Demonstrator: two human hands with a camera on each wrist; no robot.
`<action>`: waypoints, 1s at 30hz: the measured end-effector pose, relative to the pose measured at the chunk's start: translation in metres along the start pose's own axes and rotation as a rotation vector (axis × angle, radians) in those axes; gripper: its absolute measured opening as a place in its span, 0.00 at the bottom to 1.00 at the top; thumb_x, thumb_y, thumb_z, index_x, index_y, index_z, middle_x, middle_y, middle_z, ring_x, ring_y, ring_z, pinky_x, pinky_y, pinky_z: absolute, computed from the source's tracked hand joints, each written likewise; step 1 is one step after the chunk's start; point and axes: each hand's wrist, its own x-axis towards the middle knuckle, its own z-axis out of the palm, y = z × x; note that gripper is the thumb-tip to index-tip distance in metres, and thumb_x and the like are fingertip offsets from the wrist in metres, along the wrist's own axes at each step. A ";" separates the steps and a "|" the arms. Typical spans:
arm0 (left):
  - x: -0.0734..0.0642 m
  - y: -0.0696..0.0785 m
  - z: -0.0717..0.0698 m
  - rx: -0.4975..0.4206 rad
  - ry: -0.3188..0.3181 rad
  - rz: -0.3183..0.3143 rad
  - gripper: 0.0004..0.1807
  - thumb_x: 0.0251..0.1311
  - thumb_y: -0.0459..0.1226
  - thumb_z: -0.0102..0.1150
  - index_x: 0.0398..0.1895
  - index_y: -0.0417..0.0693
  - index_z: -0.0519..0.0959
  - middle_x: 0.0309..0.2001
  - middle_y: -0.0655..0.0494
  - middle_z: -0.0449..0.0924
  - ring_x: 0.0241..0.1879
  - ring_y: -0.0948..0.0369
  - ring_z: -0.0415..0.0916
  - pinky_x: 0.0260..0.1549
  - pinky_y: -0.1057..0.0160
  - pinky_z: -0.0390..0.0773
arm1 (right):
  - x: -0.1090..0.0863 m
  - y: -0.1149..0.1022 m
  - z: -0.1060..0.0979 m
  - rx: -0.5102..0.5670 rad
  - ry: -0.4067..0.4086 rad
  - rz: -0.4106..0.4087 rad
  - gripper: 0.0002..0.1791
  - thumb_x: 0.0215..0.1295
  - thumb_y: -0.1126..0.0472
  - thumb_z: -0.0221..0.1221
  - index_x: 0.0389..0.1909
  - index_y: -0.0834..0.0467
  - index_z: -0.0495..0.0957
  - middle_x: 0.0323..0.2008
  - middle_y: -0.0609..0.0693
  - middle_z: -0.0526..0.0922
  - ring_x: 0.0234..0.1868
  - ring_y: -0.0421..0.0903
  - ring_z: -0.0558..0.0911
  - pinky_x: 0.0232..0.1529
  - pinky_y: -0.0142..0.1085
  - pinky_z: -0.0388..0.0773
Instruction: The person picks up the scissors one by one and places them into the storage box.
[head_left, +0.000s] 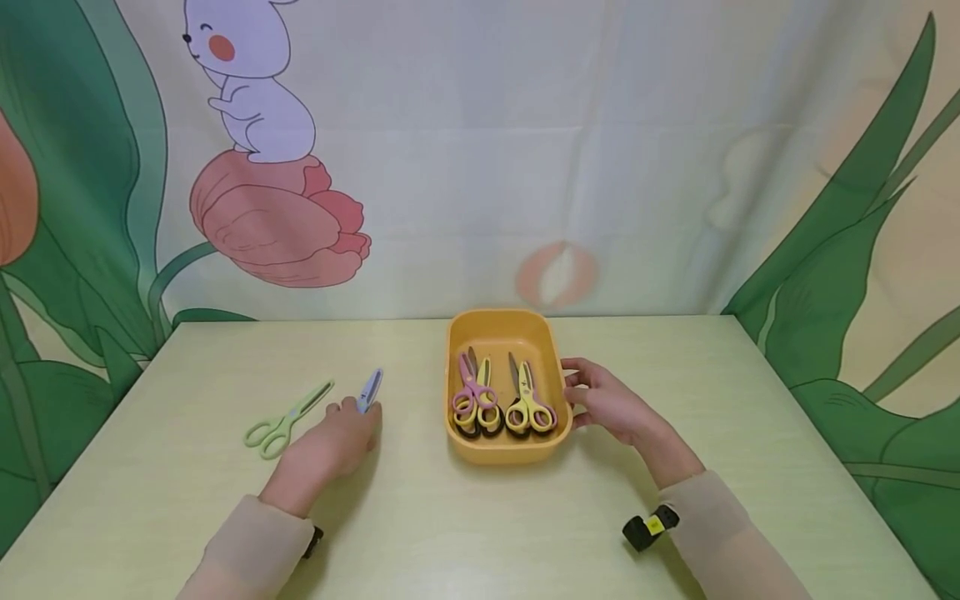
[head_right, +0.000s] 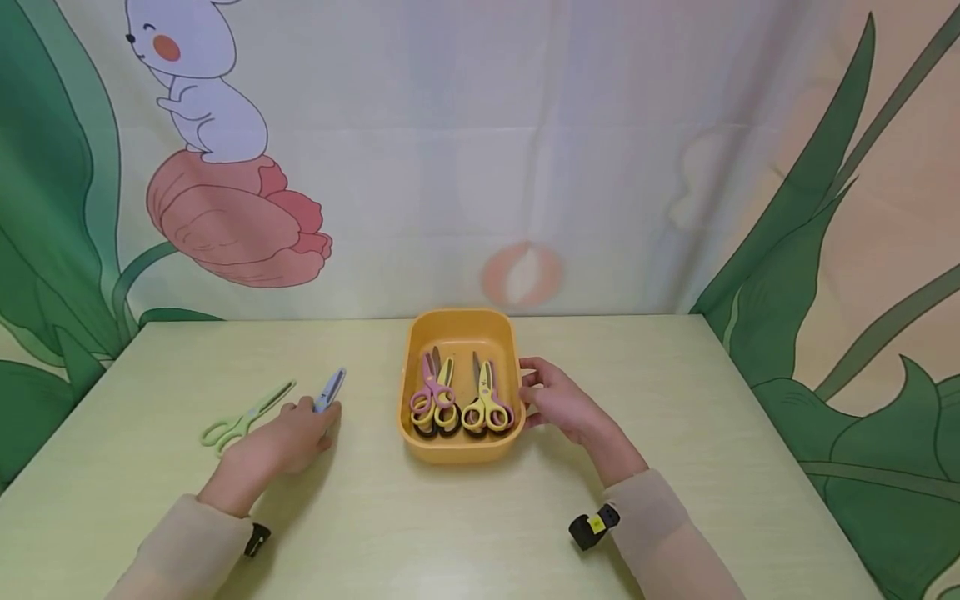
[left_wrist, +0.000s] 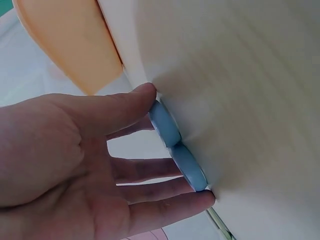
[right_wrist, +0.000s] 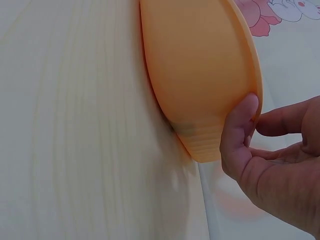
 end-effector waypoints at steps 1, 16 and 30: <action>0.001 0.000 0.000 0.005 0.007 0.006 0.20 0.72 0.30 0.56 0.63 0.28 0.68 0.48 0.23 0.67 0.47 0.35 0.68 0.45 0.38 0.77 | 0.000 0.000 0.000 0.002 0.001 0.002 0.30 0.76 0.69 0.48 0.76 0.68 0.54 0.56 0.67 0.65 0.48 0.58 0.77 0.39 0.41 0.85; 0.006 -0.005 0.001 0.023 0.071 0.044 0.06 0.67 0.28 0.60 0.39 0.32 0.75 0.39 0.32 0.69 0.38 0.43 0.67 0.39 0.45 0.76 | -0.003 -0.002 0.000 0.003 -0.007 -0.014 0.30 0.76 0.69 0.47 0.76 0.69 0.53 0.55 0.67 0.64 0.48 0.57 0.76 0.38 0.40 0.84; 0.009 -0.004 -0.003 0.032 0.107 0.007 0.05 0.66 0.29 0.55 0.40 0.35 0.78 0.35 0.37 0.72 0.36 0.45 0.71 0.34 0.46 0.78 | -0.003 -0.003 -0.001 0.032 -0.017 -0.023 0.30 0.76 0.70 0.46 0.76 0.70 0.53 0.55 0.68 0.65 0.48 0.58 0.77 0.38 0.40 0.84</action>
